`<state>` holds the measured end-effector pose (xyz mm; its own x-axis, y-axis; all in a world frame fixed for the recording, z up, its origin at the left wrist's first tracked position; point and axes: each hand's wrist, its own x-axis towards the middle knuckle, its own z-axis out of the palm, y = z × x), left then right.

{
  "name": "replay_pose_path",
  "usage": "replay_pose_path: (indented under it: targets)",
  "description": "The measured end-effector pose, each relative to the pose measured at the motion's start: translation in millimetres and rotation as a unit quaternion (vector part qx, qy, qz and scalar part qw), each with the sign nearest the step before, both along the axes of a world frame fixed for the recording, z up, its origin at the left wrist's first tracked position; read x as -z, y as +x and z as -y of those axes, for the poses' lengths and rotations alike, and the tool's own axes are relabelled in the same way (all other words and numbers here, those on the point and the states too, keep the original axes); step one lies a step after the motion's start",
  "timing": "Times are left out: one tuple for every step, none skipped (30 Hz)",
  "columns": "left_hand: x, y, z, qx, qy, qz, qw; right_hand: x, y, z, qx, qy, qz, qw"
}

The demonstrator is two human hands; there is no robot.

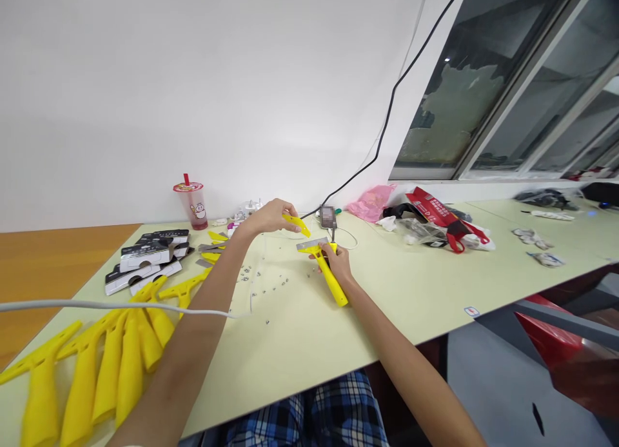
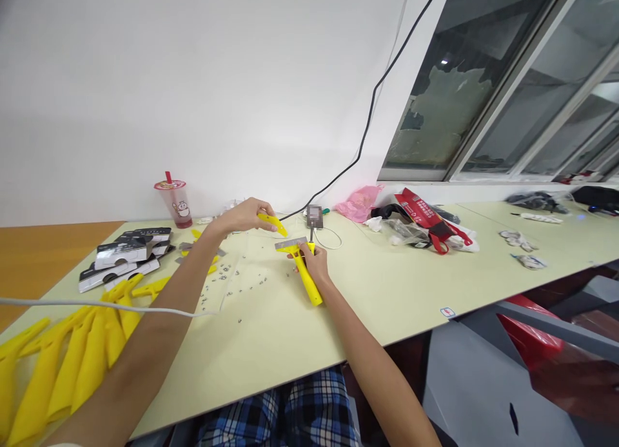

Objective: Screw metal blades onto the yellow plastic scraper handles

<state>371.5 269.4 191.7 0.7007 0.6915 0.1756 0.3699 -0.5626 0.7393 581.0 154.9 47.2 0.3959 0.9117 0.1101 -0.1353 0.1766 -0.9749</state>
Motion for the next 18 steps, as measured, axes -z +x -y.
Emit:
replay_pose_path:
  targets:
    - [2.2,1.3,-1.3,0.015,-0.008,-0.013,1.000,0.1,-0.1,-0.1,-0.001,-0.001,0.001,1.000]
    - [4.5,2.4,-2.7,0.037,-0.013,-0.023,0.999,0.3,0.0,-0.3,-0.003,-0.003,0.001,1.000]
    - [6.7,3.3,-4.1,0.063,-0.016,-0.033,0.997,0.6,0.2,-0.6,-0.006,-0.005,0.002,1.000]
    - [8.6,3.9,-5.4,0.091,-0.020,-0.044,0.995,0.8,0.5,-0.9,-0.009,-0.007,0.003,1.000]
    - [10.2,4.2,-6.5,0.117,-0.024,-0.058,0.991,1.2,0.9,-1.2,-0.012,-0.010,0.005,1.000]
    - [11.2,4.2,-7.2,0.138,-0.028,-0.074,0.987,1.6,1.4,-1.5,-0.016,-0.012,0.006,1.000]
    - [11.6,4.0,-7.5,0.153,-0.032,-0.090,0.984,2.0,1.8,-1.7,-0.022,-0.014,0.007,1.000]
    - [11.3,3.5,-7.1,0.163,-0.033,-0.108,0.980,2.3,2.2,-1.9,-0.027,-0.017,0.008,0.999]
    - [10.4,2.9,-6.2,0.169,-0.032,-0.126,0.977,2.5,2.3,-1.9,-0.034,-0.020,0.009,0.999]
    - [9.1,2.3,-4.8,0.173,-0.031,-0.145,0.974,2.6,2.1,-1.6,-0.042,-0.023,0.011,0.999]
    - [7.7,1.7,-3.2,0.173,-0.031,-0.163,0.971,2.5,1.6,-1.2,-0.053,-0.026,0.013,0.998]
    - [6.3,1.2,-1.4,0.172,-0.035,-0.179,0.968,2.3,0.8,-0.4,-0.066,-0.030,0.016,0.997]
    - [5.3,1.0,0.3,0.168,-0.043,-0.193,0.966,1.8,-0.5,0.6,-0.079,-0.033,0.019,0.996]
    - [4.9,1.1,1.6,0.164,-0.052,-0.203,0.964,1.3,-2.1,1.8,-0.094,-0.036,0.022,0.995]
    - [5.2,1.6,2.5,0.161,-0.060,-0.210,0.962,0.7,-4.0,3.1,-0.109,-0.038,0.026,0.993]
    - [6.2,2.5,2.7,0.160,-0.065,-0.214,0.961,0.1,-6.1,4.5,-0.123,-0.040,0.029,0.991]
    - [7.9,3.9,2.3,0.161,-0.065,-0.216,0.961,-0.4,-8.2,5.8,-0.134,-0.041,0.032,0.990]
    - [10.2,5.8,1.5,0.163,-0.063,-0.216,0.961,-0.7,-10.2,6.9,-0.144,-0.042,0.034,0.988]
